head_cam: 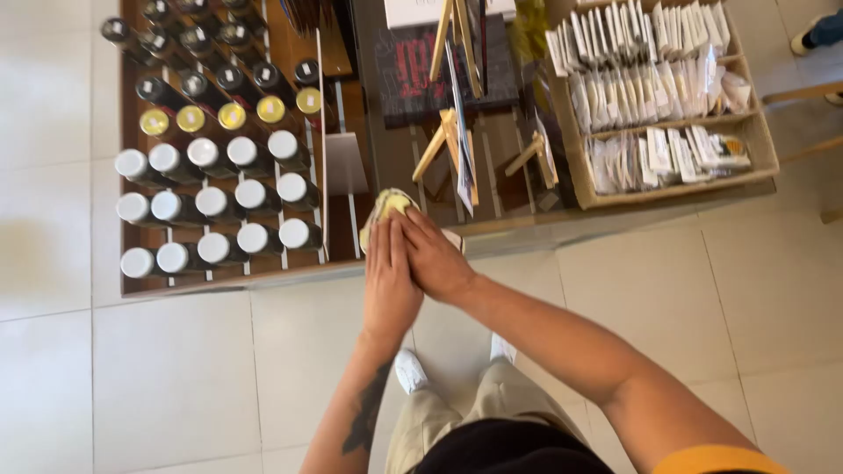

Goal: Cleaning product jars and display shelves in a grocery store specialty section.

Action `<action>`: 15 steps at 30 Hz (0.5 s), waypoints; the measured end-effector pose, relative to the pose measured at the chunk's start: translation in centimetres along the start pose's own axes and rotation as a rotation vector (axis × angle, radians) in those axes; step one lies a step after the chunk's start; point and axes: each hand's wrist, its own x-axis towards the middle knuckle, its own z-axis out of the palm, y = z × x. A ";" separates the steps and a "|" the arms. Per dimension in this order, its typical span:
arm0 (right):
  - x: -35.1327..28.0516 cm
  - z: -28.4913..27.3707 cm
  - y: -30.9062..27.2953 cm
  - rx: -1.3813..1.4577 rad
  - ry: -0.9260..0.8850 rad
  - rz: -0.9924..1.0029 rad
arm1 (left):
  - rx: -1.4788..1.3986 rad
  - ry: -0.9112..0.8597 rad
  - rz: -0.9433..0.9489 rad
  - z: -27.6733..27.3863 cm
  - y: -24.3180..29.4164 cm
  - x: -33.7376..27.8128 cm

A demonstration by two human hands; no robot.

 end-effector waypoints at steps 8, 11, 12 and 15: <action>-1.8 -3.7 -1.4 -0.098 -0.047 -0.013 | -0.087 -0.120 -0.004 0.5 1.3 -0.8; -0.6 -3.9 -0.6 -0.116 -0.071 -0.024 | -0.095 -0.122 0.013 0.6 1.0 0.2; 0.0 -3.7 -0.3 -0.144 -0.103 -0.042 | -0.107 -0.111 0.001 0.6 0.6 0.6; 2.9 -1.9 0.8 -0.100 -0.112 -0.008 | -0.087 -0.138 -0.049 -0.5 -1.1 3.1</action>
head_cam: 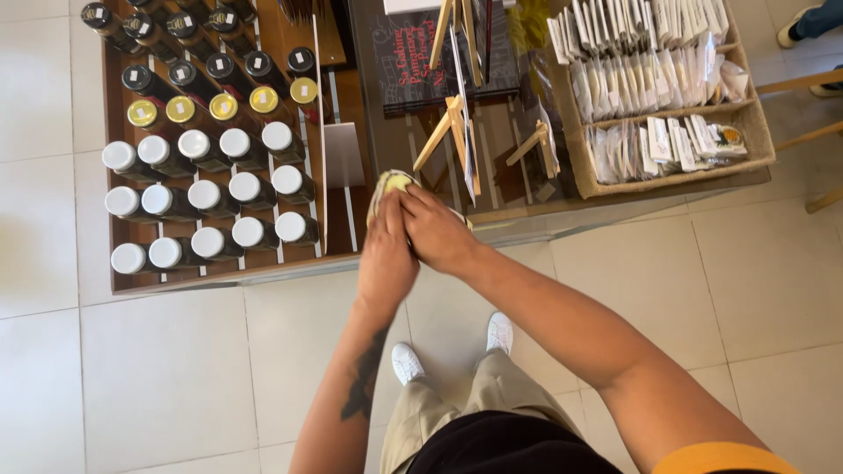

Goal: Cleaning product jars and display shelves in a grocery store specialty section.

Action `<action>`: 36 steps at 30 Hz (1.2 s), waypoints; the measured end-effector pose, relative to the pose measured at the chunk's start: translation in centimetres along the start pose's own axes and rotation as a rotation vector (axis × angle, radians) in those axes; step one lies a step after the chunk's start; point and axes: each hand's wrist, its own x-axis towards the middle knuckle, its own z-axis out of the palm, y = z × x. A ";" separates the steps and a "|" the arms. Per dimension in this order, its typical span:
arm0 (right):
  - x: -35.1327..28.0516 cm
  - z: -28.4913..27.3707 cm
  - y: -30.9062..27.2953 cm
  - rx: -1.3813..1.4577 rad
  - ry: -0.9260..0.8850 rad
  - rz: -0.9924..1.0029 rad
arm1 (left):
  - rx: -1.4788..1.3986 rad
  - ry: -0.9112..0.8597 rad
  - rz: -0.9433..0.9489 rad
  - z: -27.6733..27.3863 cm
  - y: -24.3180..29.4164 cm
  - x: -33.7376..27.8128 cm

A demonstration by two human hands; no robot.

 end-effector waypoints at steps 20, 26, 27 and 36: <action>-4.1 -1.2 -0.3 0.028 0.073 -0.085 | 0.067 -0.031 -0.132 -0.5 4.6 -3.0; -15.5 -3.3 0.4 0.424 -0.329 0.440 | -0.214 -0.284 -0.294 4.6 5.0 -9.2; -17.1 -3.6 0.9 0.547 -0.344 0.640 | -0.245 -0.297 -0.244 5.4 5.2 -9.3; -12.3 -10.0 4.1 0.185 0.245 0.299 | -0.126 -0.015 0.206 7.9 11.7 -3.1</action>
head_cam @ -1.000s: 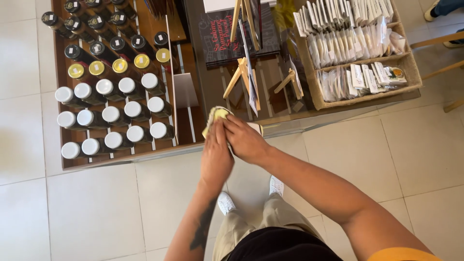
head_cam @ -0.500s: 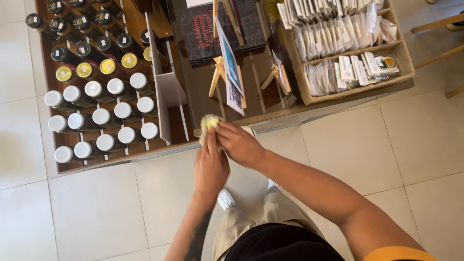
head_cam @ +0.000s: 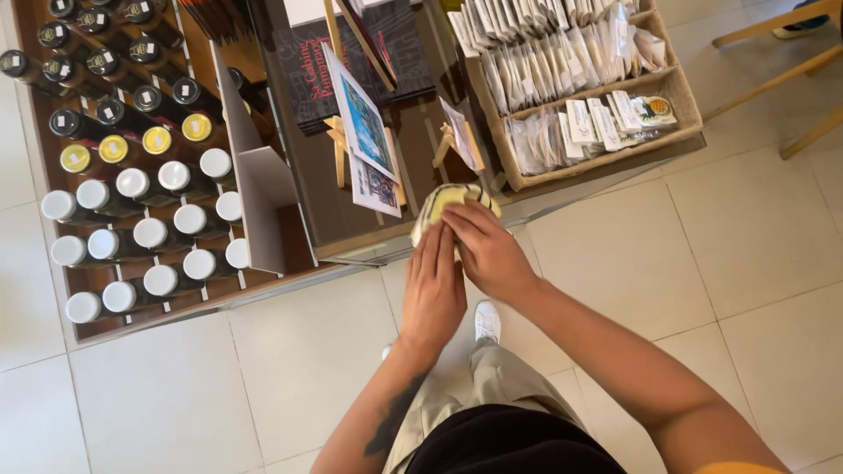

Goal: Cleaning product jars and display shelves in a grocery store specialty section.

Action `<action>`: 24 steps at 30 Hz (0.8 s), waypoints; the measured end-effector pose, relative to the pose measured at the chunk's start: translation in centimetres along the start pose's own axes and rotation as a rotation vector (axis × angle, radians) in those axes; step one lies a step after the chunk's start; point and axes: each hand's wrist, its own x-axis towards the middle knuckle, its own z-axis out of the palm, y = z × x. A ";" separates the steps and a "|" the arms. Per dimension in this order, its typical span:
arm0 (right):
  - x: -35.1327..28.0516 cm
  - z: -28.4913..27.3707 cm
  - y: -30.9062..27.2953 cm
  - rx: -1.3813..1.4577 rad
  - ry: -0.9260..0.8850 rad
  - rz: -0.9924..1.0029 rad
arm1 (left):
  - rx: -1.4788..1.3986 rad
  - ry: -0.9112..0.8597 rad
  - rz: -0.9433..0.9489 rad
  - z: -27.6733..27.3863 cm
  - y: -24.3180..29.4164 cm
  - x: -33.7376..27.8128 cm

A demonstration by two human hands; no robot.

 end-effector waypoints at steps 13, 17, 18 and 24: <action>-0.4 0.8 3.2 -0.262 -0.015 -0.126 | 0.415 -0.099 0.065 4.0 -1.9 0.5; 1.2 1.4 2.3 -0.224 -0.029 -0.148 | 0.406 -0.047 -0.040 3.2 -2.4 1.5; 1.4 1.4 2.0 -0.206 -0.030 -0.150 | 0.393 -0.021 -0.073 3.1 -2.4 1.7; -6.0 -0.5 3.5 -0.006 -0.160 0.110 | 0.126 -0.162 -0.113 4.7 -1.0 -2.8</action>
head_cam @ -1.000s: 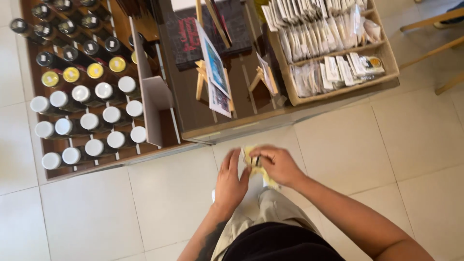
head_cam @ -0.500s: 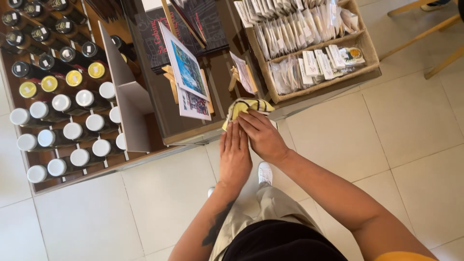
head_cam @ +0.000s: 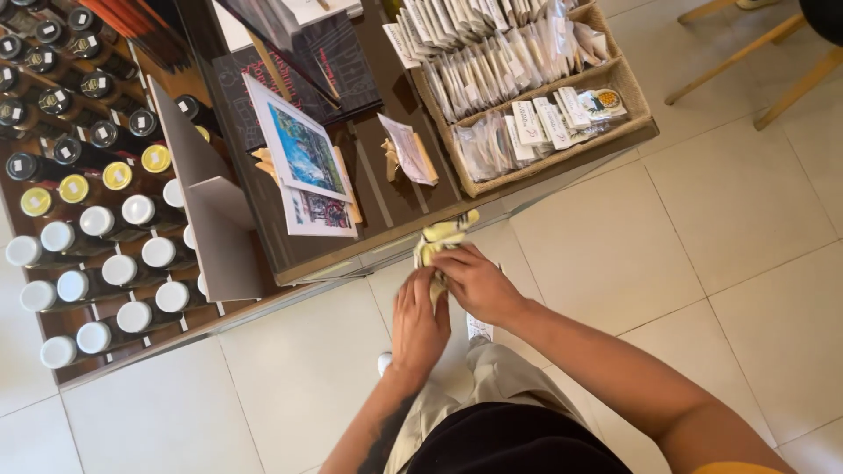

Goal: Cleaning product jars and display shelves in a grocery store specialty section.

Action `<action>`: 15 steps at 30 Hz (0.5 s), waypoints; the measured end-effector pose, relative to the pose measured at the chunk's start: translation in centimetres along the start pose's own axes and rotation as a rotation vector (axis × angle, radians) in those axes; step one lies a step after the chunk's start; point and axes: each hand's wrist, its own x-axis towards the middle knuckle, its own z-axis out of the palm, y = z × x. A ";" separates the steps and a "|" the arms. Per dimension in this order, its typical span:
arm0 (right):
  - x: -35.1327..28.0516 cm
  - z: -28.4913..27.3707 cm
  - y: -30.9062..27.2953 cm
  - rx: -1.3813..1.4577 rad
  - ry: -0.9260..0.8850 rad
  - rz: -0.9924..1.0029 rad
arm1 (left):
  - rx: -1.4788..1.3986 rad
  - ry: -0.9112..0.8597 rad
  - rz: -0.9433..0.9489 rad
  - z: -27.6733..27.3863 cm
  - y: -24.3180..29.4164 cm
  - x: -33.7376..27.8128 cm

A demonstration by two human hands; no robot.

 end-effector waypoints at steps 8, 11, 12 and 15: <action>-1.1 -1.6 -1.6 1.156 -0.006 0.609 | -0.990 -0.096 -0.532 3.5 -2.0 0.0; -0.2 -1.8 -3.7 1.105 0.071 0.460 | -1.270 -0.060 -0.481 2.3 -1.7 1.0; 0.2 -1.8 -4.1 0.950 0.101 0.393 | -1.125 -0.056 -0.409 1.3 -1.3 1.6; 2.4 -3.0 -5.6 0.569 0.178 0.335 | -0.441 0.011 -0.418 -5.7 3.8 2.9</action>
